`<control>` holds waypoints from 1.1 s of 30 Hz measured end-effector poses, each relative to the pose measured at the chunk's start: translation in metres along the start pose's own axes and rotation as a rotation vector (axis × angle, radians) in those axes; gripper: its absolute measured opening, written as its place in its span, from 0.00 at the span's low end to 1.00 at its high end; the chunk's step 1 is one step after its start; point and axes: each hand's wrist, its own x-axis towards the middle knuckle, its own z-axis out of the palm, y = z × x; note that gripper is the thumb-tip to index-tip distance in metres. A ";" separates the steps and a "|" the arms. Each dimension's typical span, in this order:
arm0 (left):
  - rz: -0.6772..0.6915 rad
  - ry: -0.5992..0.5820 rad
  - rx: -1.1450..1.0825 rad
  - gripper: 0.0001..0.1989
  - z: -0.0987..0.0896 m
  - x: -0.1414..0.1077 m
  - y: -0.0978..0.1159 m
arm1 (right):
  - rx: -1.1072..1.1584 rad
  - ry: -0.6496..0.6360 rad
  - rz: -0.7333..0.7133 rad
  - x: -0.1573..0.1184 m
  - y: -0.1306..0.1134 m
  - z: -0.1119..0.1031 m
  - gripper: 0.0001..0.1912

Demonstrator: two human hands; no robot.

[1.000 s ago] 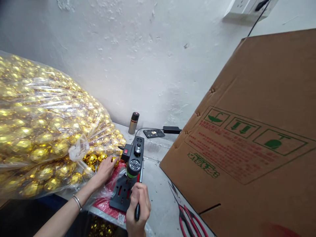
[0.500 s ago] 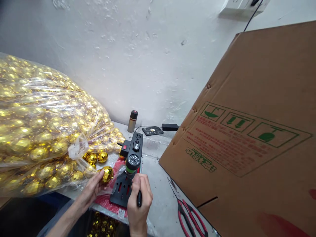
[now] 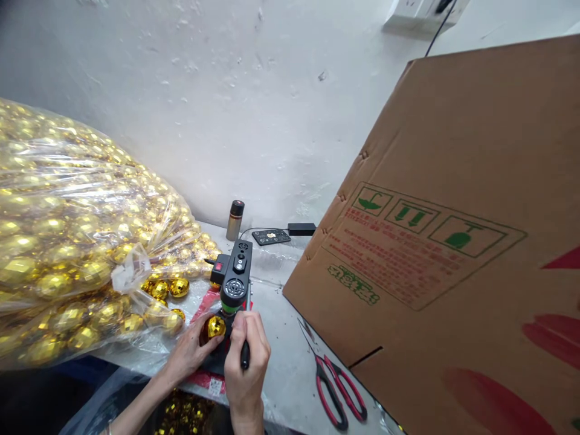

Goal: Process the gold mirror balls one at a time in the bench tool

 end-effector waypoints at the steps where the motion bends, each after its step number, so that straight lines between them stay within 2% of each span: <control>1: 0.019 -0.004 0.020 0.27 0.001 0.000 0.001 | 0.003 0.001 -0.001 -0.001 0.000 0.000 0.15; 9: 0.187 -0.002 0.166 0.26 0.016 0.004 0.001 | 0.014 -0.018 0.002 -0.004 0.001 0.000 0.14; 13: 0.184 -0.050 0.210 0.28 0.021 0.005 -0.004 | 0.010 -0.043 -0.024 -0.008 0.004 -0.003 0.13; 16: 0.176 -0.043 0.223 0.27 0.023 0.005 -0.005 | 0.001 -0.040 -0.053 -0.015 0.012 -0.001 0.13; 21: 0.137 -0.087 0.215 0.25 0.019 0.003 0.003 | -0.002 0.033 -0.157 -0.032 0.031 0.007 0.15; 27: 0.115 -0.126 0.186 0.24 0.014 0.002 0.014 | 0.021 0.097 -0.131 -0.045 0.042 0.013 0.16; 33: 0.131 -0.085 0.196 0.24 0.020 0.002 0.007 | 0.040 0.137 -0.120 -0.051 0.048 0.016 0.16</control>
